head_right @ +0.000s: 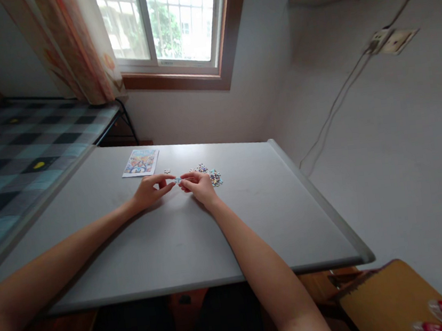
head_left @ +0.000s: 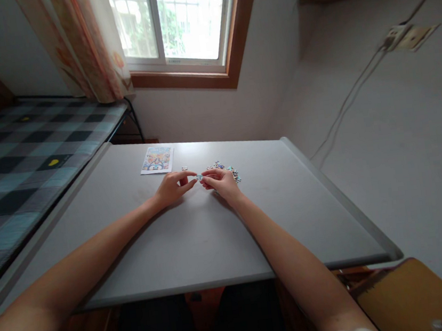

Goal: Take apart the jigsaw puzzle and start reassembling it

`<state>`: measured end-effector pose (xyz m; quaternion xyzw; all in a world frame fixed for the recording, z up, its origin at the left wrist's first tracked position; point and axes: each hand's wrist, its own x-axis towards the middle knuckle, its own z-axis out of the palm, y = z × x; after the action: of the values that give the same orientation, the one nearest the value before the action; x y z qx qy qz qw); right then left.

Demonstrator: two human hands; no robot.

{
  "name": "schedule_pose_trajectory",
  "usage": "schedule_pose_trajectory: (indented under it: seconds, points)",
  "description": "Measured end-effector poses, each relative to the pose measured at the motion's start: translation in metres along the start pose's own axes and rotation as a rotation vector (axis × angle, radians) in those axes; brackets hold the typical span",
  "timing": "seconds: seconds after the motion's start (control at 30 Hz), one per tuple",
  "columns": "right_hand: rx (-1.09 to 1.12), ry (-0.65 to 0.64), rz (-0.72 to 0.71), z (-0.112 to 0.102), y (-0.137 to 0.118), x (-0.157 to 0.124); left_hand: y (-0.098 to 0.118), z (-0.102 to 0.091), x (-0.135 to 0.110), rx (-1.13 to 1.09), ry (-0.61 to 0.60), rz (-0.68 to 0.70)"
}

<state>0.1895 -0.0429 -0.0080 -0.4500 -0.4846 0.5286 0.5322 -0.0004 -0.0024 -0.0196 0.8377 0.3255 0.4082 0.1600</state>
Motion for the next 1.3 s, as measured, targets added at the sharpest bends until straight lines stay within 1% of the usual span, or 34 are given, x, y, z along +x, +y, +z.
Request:
schedule_pose_trajectory:
  seconds: [0.57,0.97,1.3]
  points:
    - [-0.004,0.000,-0.004,-0.0002,0.0016,0.0014,0.0024,-0.0005,0.0003,0.000,0.001,0.011]
    - [-0.010,-0.002,-0.005,-0.0001,0.0008,0.0007,-0.0020,0.0007,0.0002,0.005,0.005,0.034]
    - [-0.020,-0.004,-0.005,-0.0004,0.0019,0.0020,0.0024,-0.0012,0.0007,0.021,0.017,0.049]
